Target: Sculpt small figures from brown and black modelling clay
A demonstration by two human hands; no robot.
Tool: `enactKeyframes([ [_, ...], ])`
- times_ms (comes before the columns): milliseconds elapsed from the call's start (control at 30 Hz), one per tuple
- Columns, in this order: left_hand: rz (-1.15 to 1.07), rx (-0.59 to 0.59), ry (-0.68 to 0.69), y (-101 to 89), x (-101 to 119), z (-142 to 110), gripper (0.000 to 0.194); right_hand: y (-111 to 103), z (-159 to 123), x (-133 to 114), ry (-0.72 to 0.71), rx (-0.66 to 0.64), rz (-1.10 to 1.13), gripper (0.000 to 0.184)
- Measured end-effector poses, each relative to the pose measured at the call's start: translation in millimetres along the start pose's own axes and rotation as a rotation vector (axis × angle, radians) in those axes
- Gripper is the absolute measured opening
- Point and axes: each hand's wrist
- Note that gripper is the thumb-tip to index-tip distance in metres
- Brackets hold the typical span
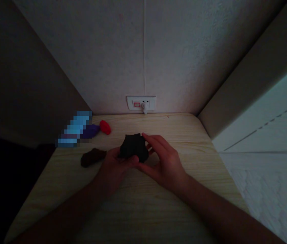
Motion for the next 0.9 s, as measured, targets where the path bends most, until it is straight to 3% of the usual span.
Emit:
enactKeyframes([
  [100,0.042,-0.092,-0.009,-0.3,2.4,-0.6,0.029,-1.9,1.3,1.0,-0.04,-0.075,-0.003,0.048],
  [233,0.147,0.077,0.225,-2.9,11.1,2.3,0.038,-5.4,4.4,-0.8,-0.019,-0.14,-0.023,0.01],
  [300,0.269,0.076,0.371,-4.9,16.6,2.7,0.06,-6.3,6.0,-1.4,-0.035,-0.166,-0.041,0.011],
  [367,0.452,-0.052,0.419,-5.8,21.3,1.6,0.074,-6.0,6.6,-1.3,-0.081,-0.2,-0.053,0.012],
  [467,0.665,-0.189,0.442,-4.8,25.0,-1.6,0.041,-4.2,4.3,-1.2,-0.084,-0.207,-0.063,0.013],
  [533,0.721,-0.145,0.466,-3.5,24.9,-3.7,0.023,-3.7,1.1,-1.6,0.003,-0.163,-0.05,0.013],
  [633,0.747,-0.041,0.475,-1.9,21.6,-7.2,0.024,-4.9,-3.7,-2.3,0.071,-0.054,-0.083,0.014],
  [800,0.636,-0.009,0.375,3.7,9.6,-17.9,0.039,-4.6,-6.5,-5.3,-0.093,0.092,-0.32,0.006],
  [900,0.43,-0.04,0.282,8.4,2.9,-22.3,0.056,1.1,-6.4,-12.3,-0.183,0.128,-0.368,0.021],
])
Point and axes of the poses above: each hand's wrist, its own z-axis towards the middle knuckle, its own y-axis out of the palm, x = y × z, and after that the axes turned 15 degrees about -z, right-handed
